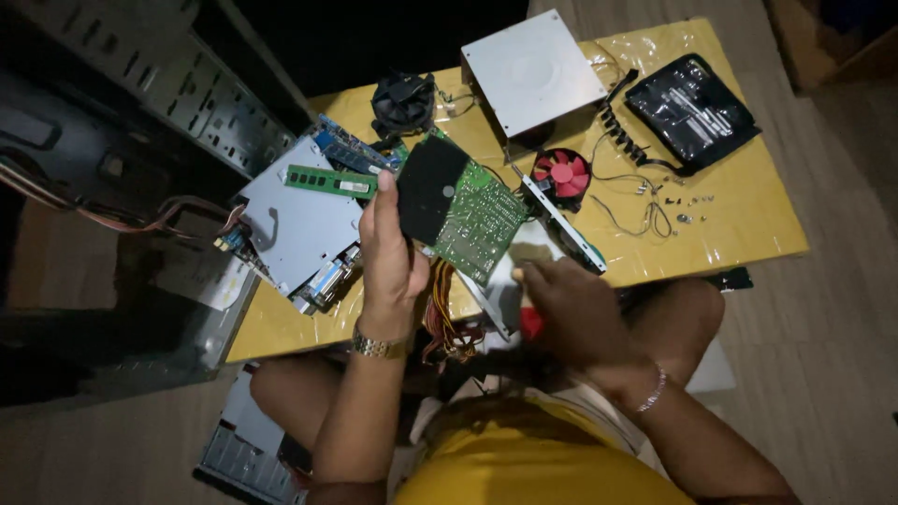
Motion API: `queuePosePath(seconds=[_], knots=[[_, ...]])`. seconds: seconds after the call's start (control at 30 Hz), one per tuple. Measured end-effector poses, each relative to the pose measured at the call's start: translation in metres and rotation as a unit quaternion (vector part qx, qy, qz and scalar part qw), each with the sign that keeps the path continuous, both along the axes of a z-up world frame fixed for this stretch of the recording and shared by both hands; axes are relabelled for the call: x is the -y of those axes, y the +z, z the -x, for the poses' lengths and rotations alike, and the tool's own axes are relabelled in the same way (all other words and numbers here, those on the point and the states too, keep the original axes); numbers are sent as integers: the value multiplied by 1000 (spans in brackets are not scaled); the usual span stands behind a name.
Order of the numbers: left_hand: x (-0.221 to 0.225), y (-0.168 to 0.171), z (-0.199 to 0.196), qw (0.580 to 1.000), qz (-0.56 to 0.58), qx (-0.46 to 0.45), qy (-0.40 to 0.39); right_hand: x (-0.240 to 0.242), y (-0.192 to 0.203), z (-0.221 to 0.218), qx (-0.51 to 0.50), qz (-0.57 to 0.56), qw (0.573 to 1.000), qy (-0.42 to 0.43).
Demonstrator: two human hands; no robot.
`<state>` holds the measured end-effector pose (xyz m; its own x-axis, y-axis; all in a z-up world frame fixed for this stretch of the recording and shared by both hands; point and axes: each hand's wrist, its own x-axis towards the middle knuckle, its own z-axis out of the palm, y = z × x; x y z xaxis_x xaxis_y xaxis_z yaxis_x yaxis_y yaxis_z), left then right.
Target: Disassembling and cleaning a computer power supply unit using a screwdriver and brush
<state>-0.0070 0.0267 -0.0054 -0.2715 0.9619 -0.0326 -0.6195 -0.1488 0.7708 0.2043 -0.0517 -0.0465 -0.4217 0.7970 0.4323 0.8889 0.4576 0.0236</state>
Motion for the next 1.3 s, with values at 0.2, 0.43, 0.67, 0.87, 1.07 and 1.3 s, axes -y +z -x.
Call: queuePosePath(seconds=[0.2,0.43,0.67,0.87,1.07,1.3], knots=[[-5,-2,-3,1000,-15,-11,-6,-14,-26,-19,-73,71,995,9],[-2,-6,-1,1000,-7,-17,-3,-19,-42,-16,-77,115,989,49],[-1,-9,-4,999,15,21,19,-25,37,-8,-314,266,869,275],[3,3,-7,1000,-10,15,19,-26,83,-41,-295,451,764,355],[-1,-5,-4,1000,12,7,25,-22,53,-24,-275,338,846,307],[9,13,-2,996,-26,-36,-78,16,34,-37,-341,117,876,-322]])
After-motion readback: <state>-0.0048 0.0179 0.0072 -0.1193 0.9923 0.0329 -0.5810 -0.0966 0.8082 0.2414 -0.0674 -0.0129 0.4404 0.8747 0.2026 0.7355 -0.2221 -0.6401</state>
